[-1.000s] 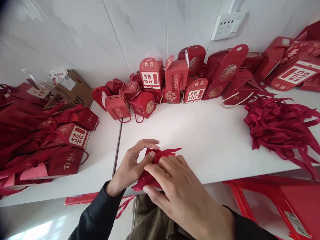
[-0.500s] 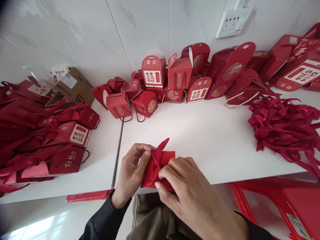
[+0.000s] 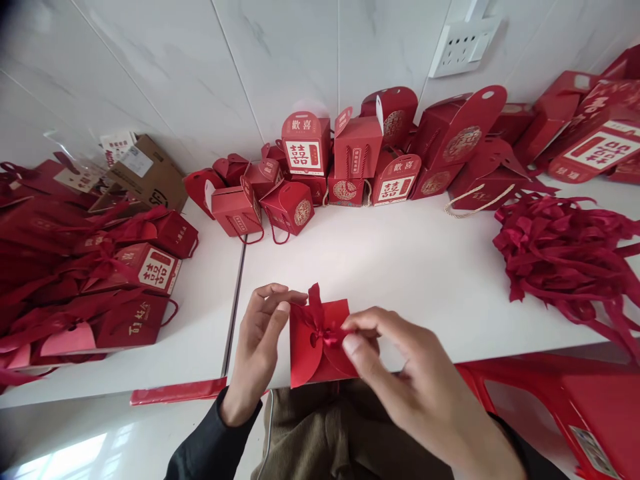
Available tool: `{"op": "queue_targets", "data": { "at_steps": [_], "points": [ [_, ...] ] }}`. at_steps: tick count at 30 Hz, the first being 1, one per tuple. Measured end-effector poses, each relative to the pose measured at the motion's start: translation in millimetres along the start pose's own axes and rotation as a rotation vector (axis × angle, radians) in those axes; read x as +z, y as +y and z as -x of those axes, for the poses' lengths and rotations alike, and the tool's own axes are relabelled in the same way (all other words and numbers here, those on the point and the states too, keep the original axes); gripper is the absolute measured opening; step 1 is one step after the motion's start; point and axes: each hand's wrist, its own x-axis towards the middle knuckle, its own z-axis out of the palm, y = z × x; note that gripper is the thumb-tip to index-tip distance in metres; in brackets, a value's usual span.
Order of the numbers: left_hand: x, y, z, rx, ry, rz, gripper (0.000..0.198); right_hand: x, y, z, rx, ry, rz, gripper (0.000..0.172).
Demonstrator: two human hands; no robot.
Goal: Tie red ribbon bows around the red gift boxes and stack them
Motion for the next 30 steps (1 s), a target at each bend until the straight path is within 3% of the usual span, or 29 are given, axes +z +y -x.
{"op": "queue_targets", "data": {
  "at_steps": [3,5,11,15,20,30],
  "points": [
    [-7.4,0.9,0.4,-0.05,0.002,0.007,0.019,-3.9,3.2,0.0,0.05,0.307,-0.008,0.018],
    [-9.8,3.4,0.6,-0.08,-0.027,-0.074,0.029,-2.8,2.8,5.2,0.029,0.419,0.04,0.015],
    [2.4,13.8,3.9,-0.106,-0.13,-0.166,0.032,19.7,2.8,24.5,-0.215,0.136,0.314,0.014],
    [11.0,12.1,8.5,-0.045,-0.148,-0.235,0.028,28.3,6.5,26.5,-0.147,0.117,0.304,0.014],
    [10.6,3.0,9.4,0.02,-0.126,-0.292,0.026,21.1,5.5,29.1,-0.024,0.084,0.24,0.018],
    [11.8,1.0,15.4,0.133,-0.006,-0.21,0.022,19.2,8.2,33.9,-0.041,0.086,0.234,0.019]
  ]
}}
